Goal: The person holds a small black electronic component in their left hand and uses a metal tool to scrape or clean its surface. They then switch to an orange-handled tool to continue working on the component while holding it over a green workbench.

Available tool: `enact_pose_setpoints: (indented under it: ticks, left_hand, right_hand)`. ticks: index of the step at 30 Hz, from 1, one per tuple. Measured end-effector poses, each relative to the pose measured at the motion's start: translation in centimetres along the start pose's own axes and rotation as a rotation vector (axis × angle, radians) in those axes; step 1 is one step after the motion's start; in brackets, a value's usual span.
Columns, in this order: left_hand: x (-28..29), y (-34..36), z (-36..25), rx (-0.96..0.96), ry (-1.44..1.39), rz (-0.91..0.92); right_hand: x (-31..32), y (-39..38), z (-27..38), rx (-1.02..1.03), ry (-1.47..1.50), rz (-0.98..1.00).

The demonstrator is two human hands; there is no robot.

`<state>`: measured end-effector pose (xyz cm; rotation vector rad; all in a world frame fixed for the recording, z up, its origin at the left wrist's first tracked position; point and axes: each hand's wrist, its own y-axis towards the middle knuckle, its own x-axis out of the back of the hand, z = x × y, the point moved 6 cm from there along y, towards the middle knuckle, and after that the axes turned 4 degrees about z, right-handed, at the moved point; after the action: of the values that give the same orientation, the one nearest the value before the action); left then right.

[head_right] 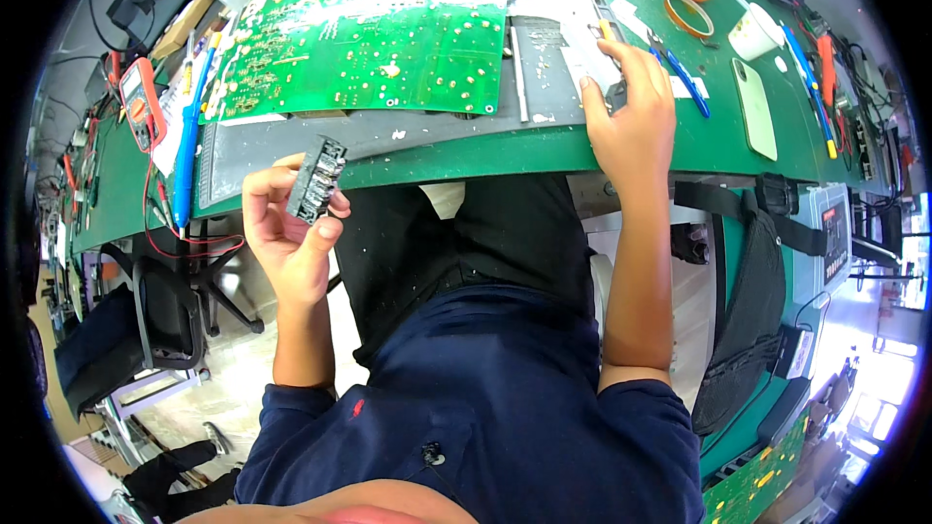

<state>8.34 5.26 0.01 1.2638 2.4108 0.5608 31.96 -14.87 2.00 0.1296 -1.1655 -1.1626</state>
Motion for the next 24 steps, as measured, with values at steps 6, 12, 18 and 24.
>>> enact_pose_setpoints:
  ticks: [6, 12, 18, 24]
  left_hand:
    - [-0.2, -0.6, -2.0, -0.058, -0.075, -0.017]
    - [-0.3, -1.5, -4.4, -0.152, -0.052, -0.031]
    - [-1.2, -1.9, -5.9, -0.157, -0.096, -0.025]
    - [-1.8, -0.5, -7.5, -0.188, -0.104, -0.038]
  right_hand:
    - [0.3, -0.5, 0.2, 0.053, 0.044, 0.017]
    - [0.3, -0.9, -0.1, 0.067, 0.052, 0.029]
    - [0.4, -1.0, -0.1, -0.019, 0.021, 0.010]
    - [0.7, -1.2, -0.2, -0.011, 0.000, -0.020]
